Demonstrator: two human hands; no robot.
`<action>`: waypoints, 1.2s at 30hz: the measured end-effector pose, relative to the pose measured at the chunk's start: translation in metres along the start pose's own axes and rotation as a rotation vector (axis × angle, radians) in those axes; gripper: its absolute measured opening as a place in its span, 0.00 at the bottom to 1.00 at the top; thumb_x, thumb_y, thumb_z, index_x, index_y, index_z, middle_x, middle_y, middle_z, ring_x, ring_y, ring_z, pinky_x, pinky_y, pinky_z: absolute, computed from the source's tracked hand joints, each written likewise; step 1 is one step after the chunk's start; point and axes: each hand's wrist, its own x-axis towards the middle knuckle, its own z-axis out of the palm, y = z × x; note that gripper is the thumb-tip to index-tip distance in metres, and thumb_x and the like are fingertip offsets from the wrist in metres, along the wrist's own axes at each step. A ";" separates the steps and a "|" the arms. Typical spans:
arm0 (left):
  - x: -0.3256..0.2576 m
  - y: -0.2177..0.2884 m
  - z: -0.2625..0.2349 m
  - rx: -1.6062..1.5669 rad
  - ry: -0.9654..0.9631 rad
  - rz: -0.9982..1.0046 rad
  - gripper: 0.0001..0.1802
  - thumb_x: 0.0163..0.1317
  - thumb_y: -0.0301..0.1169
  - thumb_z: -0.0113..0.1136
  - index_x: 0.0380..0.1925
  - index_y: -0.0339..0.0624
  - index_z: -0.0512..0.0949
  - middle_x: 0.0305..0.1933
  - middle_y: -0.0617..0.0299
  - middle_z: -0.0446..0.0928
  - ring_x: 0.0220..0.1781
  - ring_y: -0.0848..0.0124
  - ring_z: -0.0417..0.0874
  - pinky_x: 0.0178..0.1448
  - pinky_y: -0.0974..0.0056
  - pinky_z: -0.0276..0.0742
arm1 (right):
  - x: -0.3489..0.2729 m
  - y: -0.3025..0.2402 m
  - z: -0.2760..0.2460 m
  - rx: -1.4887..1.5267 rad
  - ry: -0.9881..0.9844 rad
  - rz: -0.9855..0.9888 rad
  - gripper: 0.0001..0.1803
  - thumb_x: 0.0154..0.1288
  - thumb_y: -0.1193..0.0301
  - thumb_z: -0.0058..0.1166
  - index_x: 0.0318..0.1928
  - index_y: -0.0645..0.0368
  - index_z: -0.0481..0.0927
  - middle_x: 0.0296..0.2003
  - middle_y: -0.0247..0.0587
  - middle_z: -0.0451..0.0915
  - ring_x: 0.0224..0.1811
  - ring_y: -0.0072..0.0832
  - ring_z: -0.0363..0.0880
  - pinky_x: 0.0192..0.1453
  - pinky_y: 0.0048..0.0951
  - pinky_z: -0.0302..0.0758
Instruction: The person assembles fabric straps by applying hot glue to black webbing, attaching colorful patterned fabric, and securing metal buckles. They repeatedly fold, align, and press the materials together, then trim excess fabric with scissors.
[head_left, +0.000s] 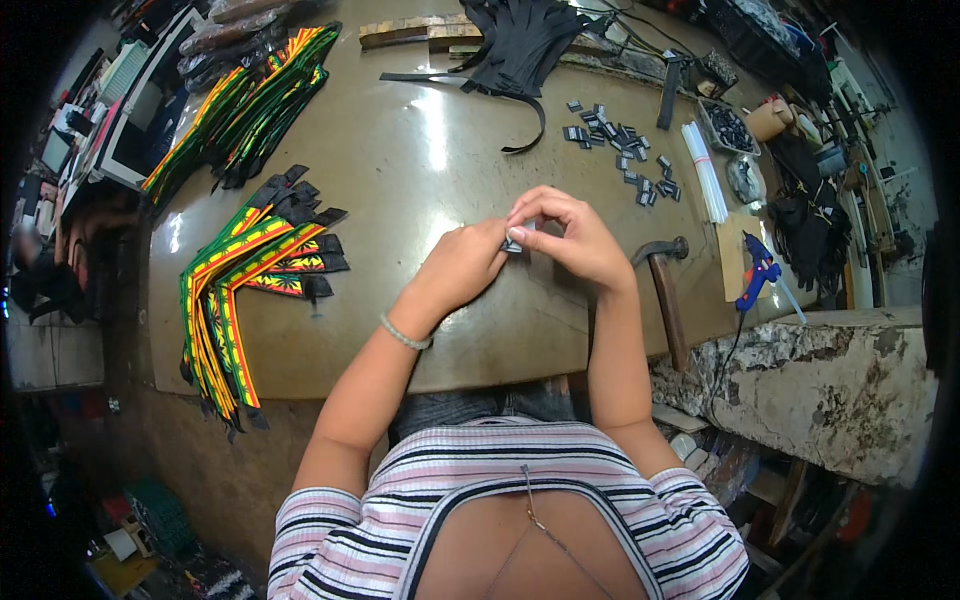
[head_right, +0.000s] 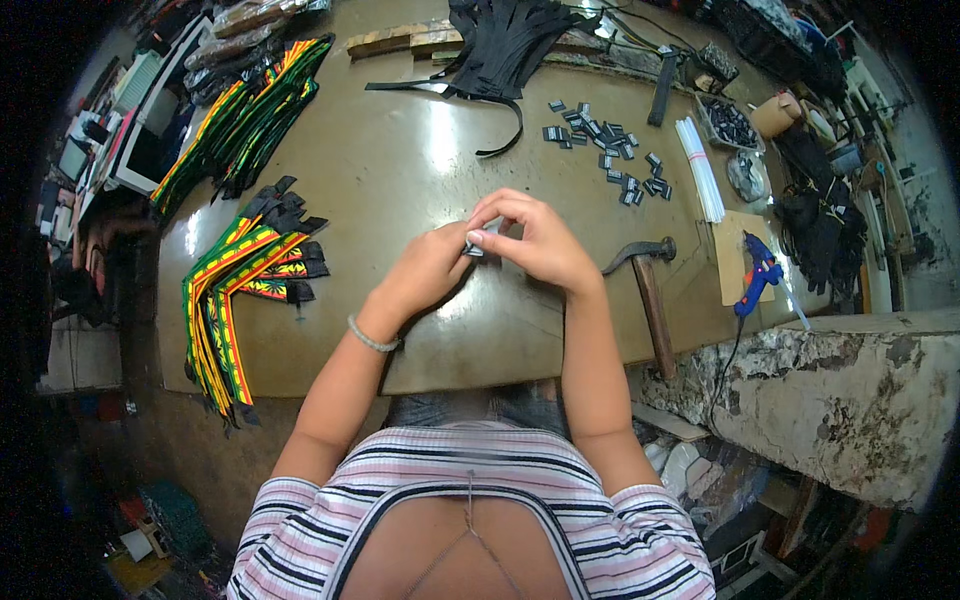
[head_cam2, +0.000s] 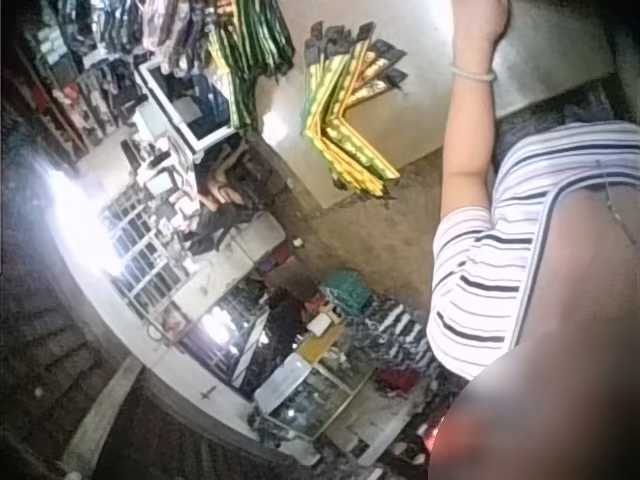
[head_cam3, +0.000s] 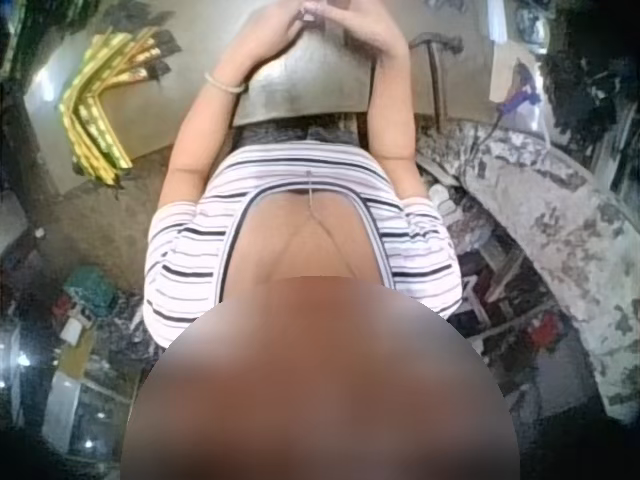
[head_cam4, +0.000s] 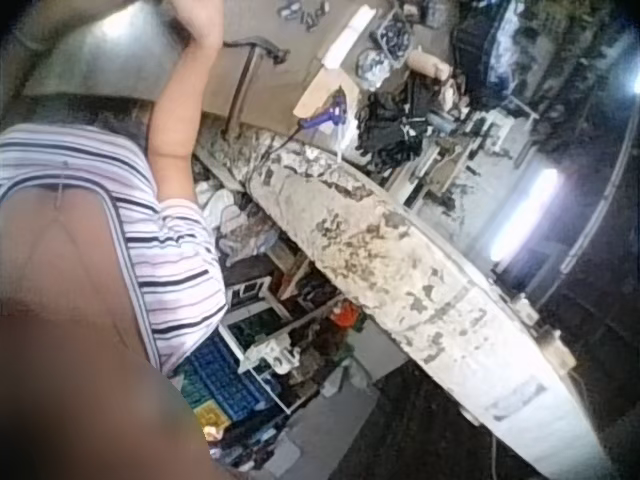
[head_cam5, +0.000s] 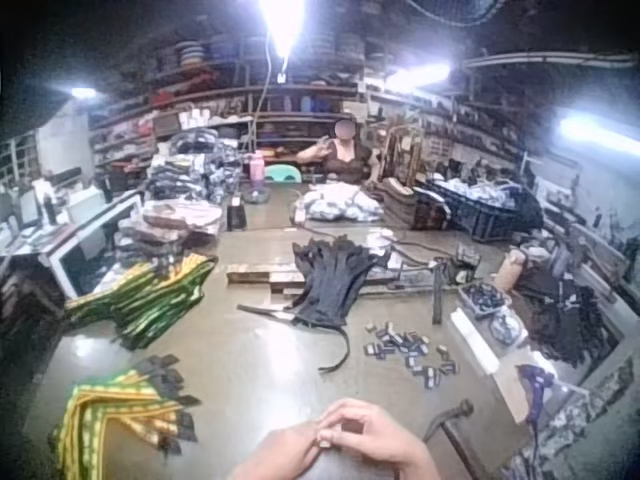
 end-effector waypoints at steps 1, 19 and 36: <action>-0.001 0.001 -0.002 -0.023 0.007 0.019 0.12 0.61 0.27 0.56 0.45 0.37 0.76 0.39 0.39 0.79 0.42 0.40 0.80 0.47 0.48 0.78 | 0.000 -0.001 0.000 0.023 0.033 0.024 0.08 0.65 0.69 0.64 0.43 0.56 0.84 0.41 0.36 0.82 0.45 0.23 0.78 0.52 0.24 0.73; 0.008 0.004 -0.011 -1.432 -0.298 -0.432 0.24 0.78 0.50 0.33 0.45 0.39 0.68 0.31 0.55 0.79 0.27 0.69 0.83 0.31 0.70 0.80 | 0.000 0.005 0.011 0.168 0.270 0.130 0.11 0.60 0.66 0.68 0.38 0.60 0.83 0.40 0.31 0.76 0.36 0.16 0.72 0.36 0.18 0.69; 0.011 -0.019 -0.023 -1.450 -0.040 -0.432 0.15 0.76 0.33 0.47 0.56 0.36 0.69 0.30 0.68 0.70 0.32 0.75 0.74 0.35 0.72 0.72 | 0.071 0.053 -0.013 -0.683 0.405 0.087 0.16 0.63 0.75 0.55 0.52 0.56 0.79 0.44 0.49 0.71 0.48 0.43 0.73 0.54 0.38 0.72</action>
